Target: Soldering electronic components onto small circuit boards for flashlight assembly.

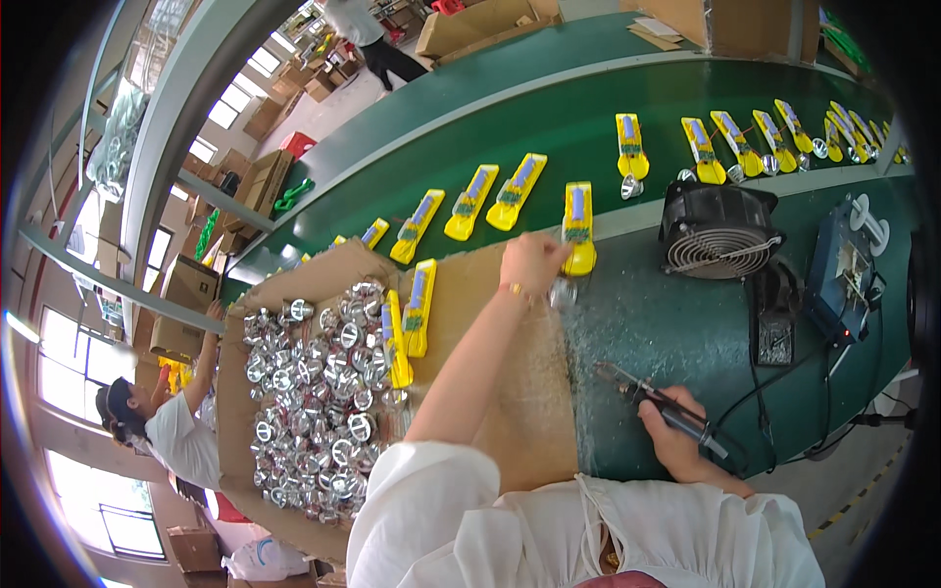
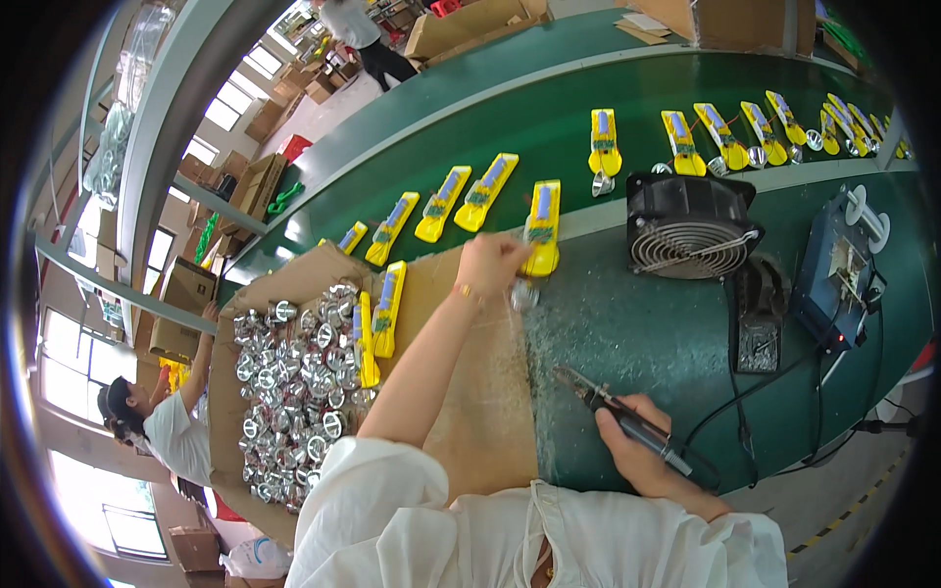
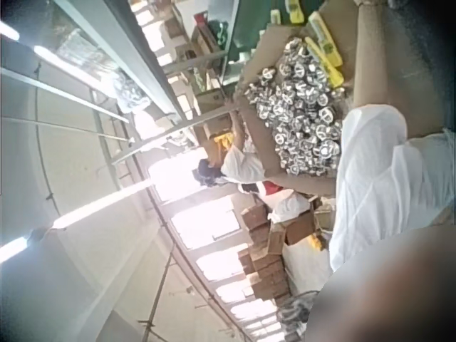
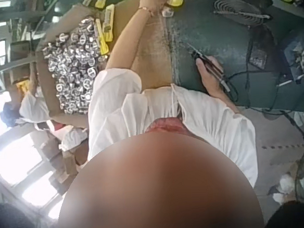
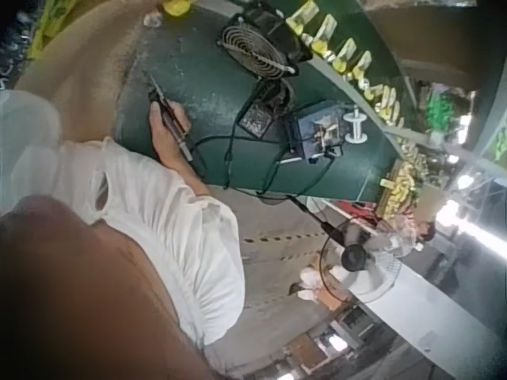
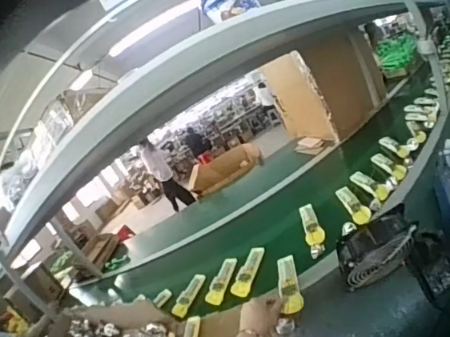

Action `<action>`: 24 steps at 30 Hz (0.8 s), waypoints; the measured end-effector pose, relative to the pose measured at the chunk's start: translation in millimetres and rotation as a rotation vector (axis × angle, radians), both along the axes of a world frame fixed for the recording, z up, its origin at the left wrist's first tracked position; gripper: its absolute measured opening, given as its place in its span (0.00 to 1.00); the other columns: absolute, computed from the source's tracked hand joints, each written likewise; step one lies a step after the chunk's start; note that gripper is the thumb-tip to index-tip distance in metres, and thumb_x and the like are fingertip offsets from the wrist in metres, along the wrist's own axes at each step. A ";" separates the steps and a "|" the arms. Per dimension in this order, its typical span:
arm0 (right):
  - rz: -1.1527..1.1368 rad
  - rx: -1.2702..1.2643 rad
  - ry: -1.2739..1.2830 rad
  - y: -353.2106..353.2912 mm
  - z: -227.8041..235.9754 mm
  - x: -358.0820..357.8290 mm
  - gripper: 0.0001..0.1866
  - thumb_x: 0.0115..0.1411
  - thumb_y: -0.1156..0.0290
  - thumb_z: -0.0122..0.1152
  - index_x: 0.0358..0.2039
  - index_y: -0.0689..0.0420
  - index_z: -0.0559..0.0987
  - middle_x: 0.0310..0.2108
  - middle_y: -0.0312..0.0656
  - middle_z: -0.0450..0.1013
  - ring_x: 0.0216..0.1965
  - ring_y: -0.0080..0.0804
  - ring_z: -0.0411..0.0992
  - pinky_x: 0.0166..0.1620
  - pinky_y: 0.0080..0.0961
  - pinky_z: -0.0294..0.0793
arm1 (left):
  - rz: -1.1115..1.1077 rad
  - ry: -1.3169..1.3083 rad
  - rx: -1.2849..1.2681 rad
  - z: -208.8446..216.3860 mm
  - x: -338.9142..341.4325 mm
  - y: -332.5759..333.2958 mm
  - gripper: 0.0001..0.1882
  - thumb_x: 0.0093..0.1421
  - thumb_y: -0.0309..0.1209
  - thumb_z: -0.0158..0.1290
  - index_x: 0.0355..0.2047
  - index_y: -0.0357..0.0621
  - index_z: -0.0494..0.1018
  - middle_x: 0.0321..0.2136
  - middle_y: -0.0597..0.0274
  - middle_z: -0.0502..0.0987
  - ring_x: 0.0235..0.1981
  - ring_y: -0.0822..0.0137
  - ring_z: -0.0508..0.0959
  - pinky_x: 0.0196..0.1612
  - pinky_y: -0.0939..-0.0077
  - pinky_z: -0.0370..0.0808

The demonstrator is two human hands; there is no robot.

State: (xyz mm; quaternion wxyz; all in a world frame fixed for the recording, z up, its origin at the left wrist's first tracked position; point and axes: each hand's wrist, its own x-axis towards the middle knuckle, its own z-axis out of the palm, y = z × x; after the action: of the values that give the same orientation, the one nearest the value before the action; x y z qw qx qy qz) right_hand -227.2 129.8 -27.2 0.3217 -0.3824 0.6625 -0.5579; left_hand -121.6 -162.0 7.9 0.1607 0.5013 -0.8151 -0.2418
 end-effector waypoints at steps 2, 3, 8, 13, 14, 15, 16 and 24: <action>-0.011 -0.026 0.009 -1.4 -0.9 -1.7 0.08 0.53 0.73 0.64 0.30 0.61 0.74 0.21 0.37 0.75 0.23 0.19 0.71 0.27 0.19 0.70 | -0.005 0.037 -0.238 -4.0 -27.1 -42.7 0.15 0.50 0.42 0.58 0.33 0.45 0.78 0.37 0.50 0.76 0.39 0.51 0.76 0.44 0.62 0.73; -0.006 -0.016 -0.009 -2.1 -1.3 -2.8 0.08 0.53 0.73 0.64 0.30 0.61 0.74 0.21 0.37 0.75 0.22 0.19 0.71 0.27 0.19 0.70 | -0.032 0.056 -0.493 -6.6 -33.1 -59.5 0.18 0.50 0.42 0.58 0.39 0.48 0.78 0.44 0.50 0.73 0.44 0.51 0.74 0.47 0.62 0.72; 0.021 -0.009 -0.031 -1.7 -2.5 -4.9 0.09 0.53 0.73 0.65 0.32 0.61 0.74 0.20 0.36 0.73 0.21 0.18 0.69 0.26 0.20 0.69 | -0.063 -0.364 -0.454 -8.6 -23.2 -105.7 0.31 0.49 0.37 0.56 0.56 0.55 0.65 0.50 0.51 0.67 0.49 0.50 0.71 0.51 0.61 0.69; -0.018 -0.031 0.020 0.6 -8.1 -3.1 0.08 0.53 0.75 0.64 0.32 0.61 0.74 0.22 0.37 0.73 0.23 0.18 0.69 0.27 0.19 0.69 | 0.025 -0.160 -0.096 -6.6 18.3 -35.7 0.34 0.48 0.33 0.53 0.59 0.54 0.61 0.50 0.48 0.66 0.50 0.48 0.70 0.52 0.59 0.70; -0.026 -0.015 0.007 0.3 -10.3 -3.5 0.08 0.53 0.75 0.63 0.32 0.61 0.74 0.22 0.37 0.73 0.23 0.19 0.70 0.28 0.18 0.69 | 0.006 -0.127 -0.116 -8.1 36.3 -3.1 0.34 0.49 0.32 0.53 0.59 0.53 0.60 0.50 0.47 0.65 0.50 0.47 0.70 0.51 0.58 0.70; -0.034 -0.004 -0.024 -0.9 -12.7 -2.9 0.08 0.54 0.75 0.63 0.33 0.61 0.73 0.23 0.38 0.73 0.24 0.19 0.70 0.28 0.18 0.69 | -0.014 -0.089 -0.157 -9.1 55.3 31.0 0.34 0.50 0.31 0.52 0.60 0.52 0.59 0.50 0.47 0.65 0.49 0.46 0.69 0.50 0.58 0.71; -0.038 -0.001 -0.074 0.4 -14.0 -2.1 0.08 0.54 0.75 0.62 0.34 0.61 0.73 0.23 0.38 0.73 0.24 0.19 0.70 0.29 0.17 0.69 | 0.006 -0.077 -0.158 -10.2 72.5 64.1 0.35 0.50 0.32 0.53 0.60 0.50 0.59 0.50 0.46 0.64 0.50 0.45 0.68 0.51 0.58 0.70; -0.049 -0.088 -0.012 -0.6 -17.2 1.1 0.08 0.59 0.71 0.58 0.36 0.63 0.74 0.24 0.38 0.73 0.24 0.19 0.69 0.28 0.14 0.68 | 0.321 0.124 -0.445 10.0 178.8 201.4 0.30 0.45 0.32 0.62 0.50 0.45 0.67 0.48 0.46 0.66 0.50 0.46 0.67 0.52 0.56 0.67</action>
State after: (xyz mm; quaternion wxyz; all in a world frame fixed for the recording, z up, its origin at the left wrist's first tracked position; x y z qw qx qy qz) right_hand -226.2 129.2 -44.4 0.2949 -0.3764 0.6445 -0.5966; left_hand 57.2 39.4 17.8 0.3526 0.5606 -0.7469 -0.0586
